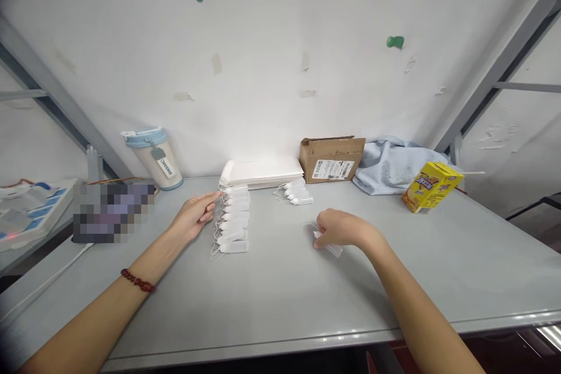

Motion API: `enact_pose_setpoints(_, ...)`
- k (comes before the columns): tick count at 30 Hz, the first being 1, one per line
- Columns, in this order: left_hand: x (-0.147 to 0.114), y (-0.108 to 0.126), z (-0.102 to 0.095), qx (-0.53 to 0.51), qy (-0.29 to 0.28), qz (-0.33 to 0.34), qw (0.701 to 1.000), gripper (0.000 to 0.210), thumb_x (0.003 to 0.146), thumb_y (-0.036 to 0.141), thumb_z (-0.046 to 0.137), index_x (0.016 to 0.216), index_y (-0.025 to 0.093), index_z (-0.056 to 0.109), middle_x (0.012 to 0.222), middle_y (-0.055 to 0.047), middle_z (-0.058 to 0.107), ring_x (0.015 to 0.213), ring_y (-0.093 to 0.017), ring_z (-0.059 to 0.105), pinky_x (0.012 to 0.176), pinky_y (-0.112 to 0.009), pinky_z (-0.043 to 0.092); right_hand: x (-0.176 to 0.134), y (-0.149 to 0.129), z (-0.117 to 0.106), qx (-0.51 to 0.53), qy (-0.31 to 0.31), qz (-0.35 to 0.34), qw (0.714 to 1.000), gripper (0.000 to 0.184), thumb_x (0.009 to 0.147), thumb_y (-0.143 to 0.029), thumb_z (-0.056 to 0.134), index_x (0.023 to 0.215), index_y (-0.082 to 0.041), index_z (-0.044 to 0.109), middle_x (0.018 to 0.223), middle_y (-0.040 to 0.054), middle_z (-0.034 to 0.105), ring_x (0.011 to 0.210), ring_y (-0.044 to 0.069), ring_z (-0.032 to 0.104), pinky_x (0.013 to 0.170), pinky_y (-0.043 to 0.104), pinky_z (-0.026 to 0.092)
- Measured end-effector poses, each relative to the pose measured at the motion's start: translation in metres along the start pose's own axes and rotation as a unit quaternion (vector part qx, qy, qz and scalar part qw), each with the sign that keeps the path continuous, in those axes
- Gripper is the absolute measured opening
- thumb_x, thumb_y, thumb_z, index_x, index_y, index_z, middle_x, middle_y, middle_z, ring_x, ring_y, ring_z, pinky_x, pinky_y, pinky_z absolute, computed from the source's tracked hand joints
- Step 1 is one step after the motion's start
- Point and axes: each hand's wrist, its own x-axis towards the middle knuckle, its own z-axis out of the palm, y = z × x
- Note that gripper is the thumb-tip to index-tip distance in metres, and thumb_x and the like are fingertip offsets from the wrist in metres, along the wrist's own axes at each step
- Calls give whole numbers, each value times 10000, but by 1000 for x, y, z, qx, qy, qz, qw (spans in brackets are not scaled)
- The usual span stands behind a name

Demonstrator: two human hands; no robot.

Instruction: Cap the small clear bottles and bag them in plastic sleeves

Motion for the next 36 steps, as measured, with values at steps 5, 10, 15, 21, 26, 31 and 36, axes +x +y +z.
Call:
enact_pose_setpoints(5, 0, -1, 1, 18, -11, 9, 1000, 403, 587, 360, 727, 862, 78, 640, 470, 87, 381, 350, 0, 229, 371, -179, 129, 0, -1, 0, 7, 15, -2, 1000, 213, 654, -353, 593, 596, -192, 465, 667, 16, 500, 497, 111, 390, 453, 252, 233)
enact_pose_setpoints(10, -1, 0, 1, 33, 12, 15, 999, 328, 636, 336, 668, 836, 84, 606, 446, 98, 363, 341, 0, 224, 378, -176, 149, 0, -8, -1, 17, 57, -34, 998, 200, 727, -364, 520, 633, -192, 478, 678, 27, 523, 502, 115, 404, 459, 254, 250)
enact_pose_setpoints(15, -7, 3, 2, 52, 31, 28, 998, 333, 636, 334, 653, 865, 105, 576, 466, 99, 377, 344, -6, 239, 380, -171, 150, 0, -21, 3, 20, 142, -105, 984, 180, 775, -304, 453, 636, -191, 439, 623, 9, 512, 521, 116, 408, 497, 253, 250)
enact_pose_setpoints(21, -7, 1, 2, 74, 33, 39, 996, 342, 624, 328, 649, 876, 117, 559, 491, 87, 413, 359, -16, 281, 388, -170, 188, -2, -34, 6, 26, 182, -140, 973, 145, 775, -276, 449, 659, -191, 436, 616, -1, 507, 537, 115, 409, 516, 249, 240)
enact_pose_setpoints(26, -2, -3, 0, 86, 31, 46, 995, 388, 626, 321, 642, 954, 133, 552, 523, 83, 433, 374, -28, 308, 398, -176, 216, -1, -36, 9, 5, 179, -147, 973, 148, 784, -253, 430, 651, -192, 409, 615, 0, 505, 544, 115, 407, 519, 244, 240)
enact_pose_setpoints(31, -1, -3, 0, 95, 31, 55, 993, 433, 635, 327, 637, 1013, 135, 552, 533, 81, 437, 374, -33, 299, 401, -184, 223, 0, -38, 10, 5, 189, -158, 969, 170, 788, -255, 438, 637, -192, 393, 600, -5, 493, 529, 109, 385, 516, 246, 231)
enact_pose_setpoints(36, -14, 4, 5, 125, 71, 105, 984, 412, 662, 314, 618, 1035, 153, 551, 526, 80, 435, 401, -50, 320, 416, -184, 249, 1, -39, 13, 7, 209, -179, 961, 177, 806, -266, 435, 646, -194, 408, 584, -16, 467, 513, 104, 363, 514, 241, 228)
